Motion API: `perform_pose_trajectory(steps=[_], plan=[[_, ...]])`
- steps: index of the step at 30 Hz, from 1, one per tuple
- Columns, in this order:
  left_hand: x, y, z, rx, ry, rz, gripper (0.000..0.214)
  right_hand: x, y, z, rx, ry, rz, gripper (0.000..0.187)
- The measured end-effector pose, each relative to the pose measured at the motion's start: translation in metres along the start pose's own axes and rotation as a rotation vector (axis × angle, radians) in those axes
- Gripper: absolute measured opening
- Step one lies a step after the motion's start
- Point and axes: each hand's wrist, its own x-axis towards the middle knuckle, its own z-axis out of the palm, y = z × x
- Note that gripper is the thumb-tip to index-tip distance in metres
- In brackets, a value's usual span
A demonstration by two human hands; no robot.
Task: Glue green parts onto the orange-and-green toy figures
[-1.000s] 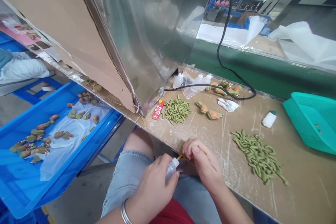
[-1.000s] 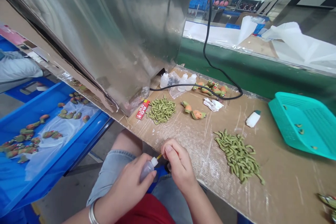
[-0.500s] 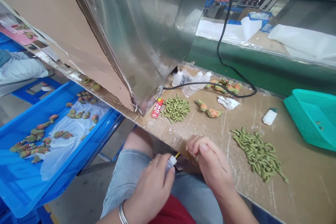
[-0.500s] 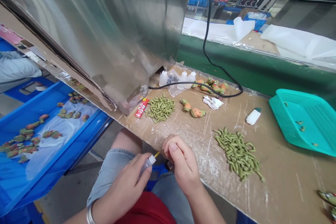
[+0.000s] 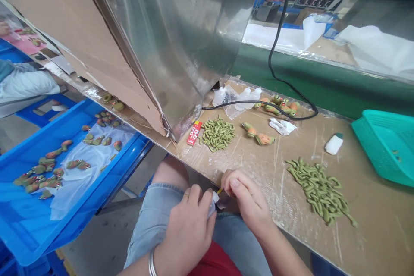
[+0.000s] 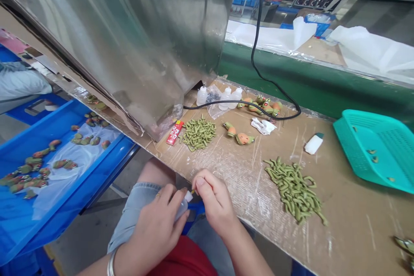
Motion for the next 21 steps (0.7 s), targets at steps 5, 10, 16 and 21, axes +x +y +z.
perform_pose_trajectory(steps=[5, 10, 16, 21], plan=[[0.0, -0.002, 0.001, 0.061, 0.025, 0.021, 0.034, 0.004, -0.002, -0.006, 0.006, 0.013, 0.018, 0.03], [0.0, -0.003, 0.0, 0.047, 0.041, 0.016, 0.037, 0.005, 0.0, -0.004, -0.009, -0.063, 0.062, 0.031], [0.001, -0.005, -0.009, -0.196, 0.038, 0.0, 0.03, 0.005, -0.006, -0.007, 0.075, 0.117, 0.065, 0.017], [0.0, -0.002, -0.022, -0.429, 0.02, 0.045, 0.023, 0.002, -0.024, -0.016, 0.182, 0.212, 0.155, 0.007]])
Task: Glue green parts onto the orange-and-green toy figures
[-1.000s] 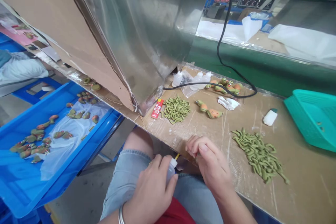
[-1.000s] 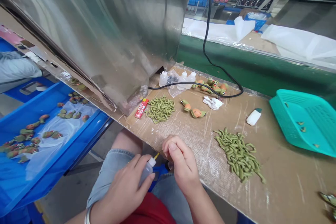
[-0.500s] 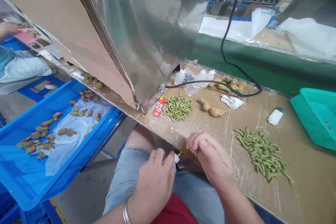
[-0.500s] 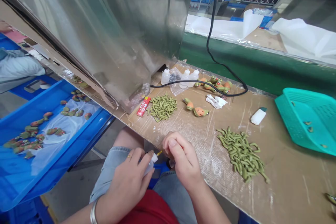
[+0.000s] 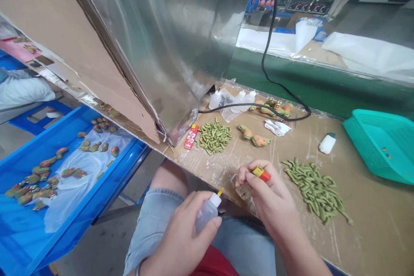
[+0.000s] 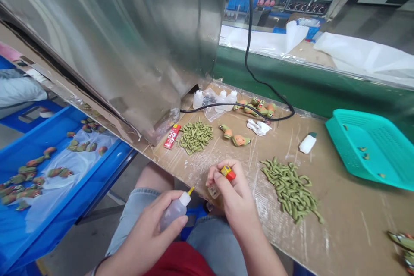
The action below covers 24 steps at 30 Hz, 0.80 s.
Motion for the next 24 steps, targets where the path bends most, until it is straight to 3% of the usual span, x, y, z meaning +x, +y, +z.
perform_pose_trajectory(steps=[4, 8, 15, 24], plan=[[0.0, 0.007, -0.006, -0.273, -0.055, 0.004, 0.023, -0.01, -0.003, 0.0, -0.003, -0.068, 0.129, 0.016], [0.001, 0.013, -0.008, -0.378, -0.085, 0.016, 0.025, -0.021, -0.003, 0.008, 0.002, -0.073, 0.225, 0.033], [-0.001, 0.016, -0.004, -0.39, -0.121, 0.08, 0.026, -0.027, -0.016, 0.016, -0.165, -0.052, 0.336, 0.043], [0.001, 0.02, -0.001, -0.469, -0.097, 0.149, 0.02, -0.028, -0.018, 0.015, -0.188, -0.046, 0.341, 0.059]])
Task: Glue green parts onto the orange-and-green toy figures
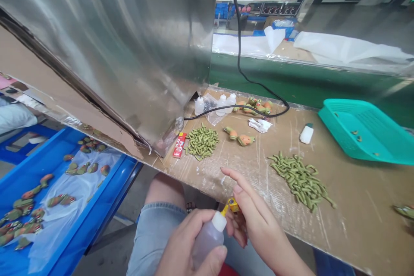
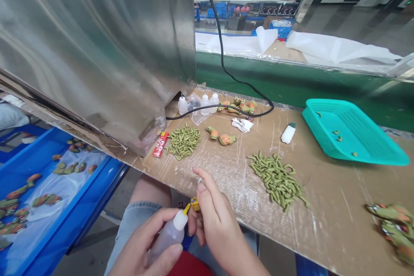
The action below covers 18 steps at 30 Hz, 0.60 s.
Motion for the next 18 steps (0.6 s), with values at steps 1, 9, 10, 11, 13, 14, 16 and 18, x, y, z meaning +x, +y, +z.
perform_pose_trajectory(steps=[1, 9, 10, 11, 13, 14, 16, 18], plan=[[0.0, 0.0, -0.0001, 0.004, 0.001, -0.008, 0.02, -0.0001, 0.0006, -0.0002, 0.006, -0.004, -0.004, 0.06], [0.0, -0.0002, -0.0006, 0.003, -0.008, -0.065, 0.021, 0.0012, 0.0031, -0.0008, 0.069, 0.008, -0.024, 0.058], [0.0, -0.0004, -0.0006, 0.008, -0.01, -0.068, 0.022, 0.0015, 0.0032, -0.0005, 0.069, 0.009, -0.025, 0.058], [-0.0001, -0.0006, -0.0007, 0.01, -0.014, -0.069, 0.022, 0.0018, 0.0033, -0.0003, 0.066, 0.01, -0.024, 0.058], [-0.0003, -0.0008, -0.0008, 0.013, -0.021, -0.071, 0.023, 0.0023, 0.0035, -0.0002, 0.059, 0.01, -0.02, 0.06], [-0.0003, -0.0009, -0.0008, 0.015, -0.019, -0.071, 0.023, 0.0024, 0.0035, -0.0002, 0.056, 0.007, -0.017, 0.061], [-0.0004, -0.0007, -0.0007, 0.016, -0.013, -0.07, 0.023, 0.0025, 0.0034, -0.0004, 0.054, -0.001, -0.014, 0.061], [-0.0003, -0.0002, -0.0005, 0.017, -0.004, -0.071, 0.023, 0.0022, 0.0032, -0.0006, 0.055, -0.004, -0.013, 0.06]])
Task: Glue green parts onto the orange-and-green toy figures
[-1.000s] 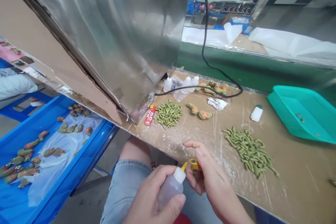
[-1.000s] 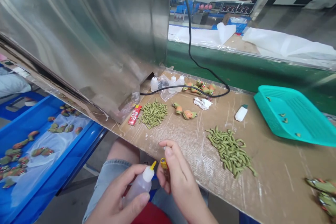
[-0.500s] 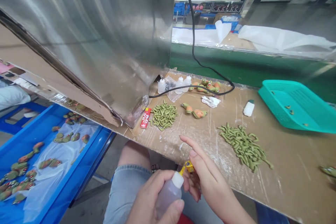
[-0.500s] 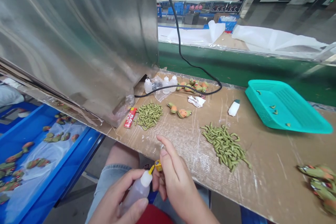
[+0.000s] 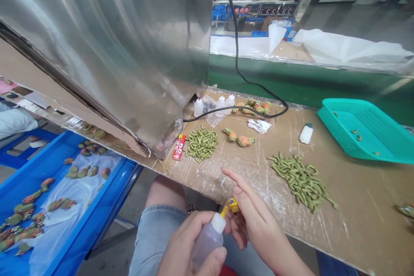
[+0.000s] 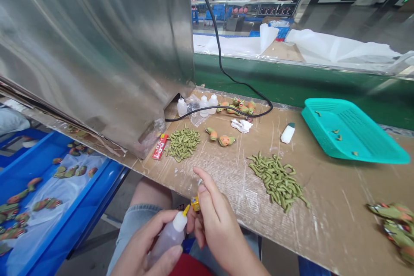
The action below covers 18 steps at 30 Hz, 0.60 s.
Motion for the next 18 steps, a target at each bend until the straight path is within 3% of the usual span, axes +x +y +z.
perform_pose_trajectory(steps=[18], plan=[[-0.0021, -0.0001, 0.0016, 0.05, 0.01, 0.004, 0.023, -0.0003, 0.0013, -0.004, 0.004, -0.015, -0.014, 0.057]])
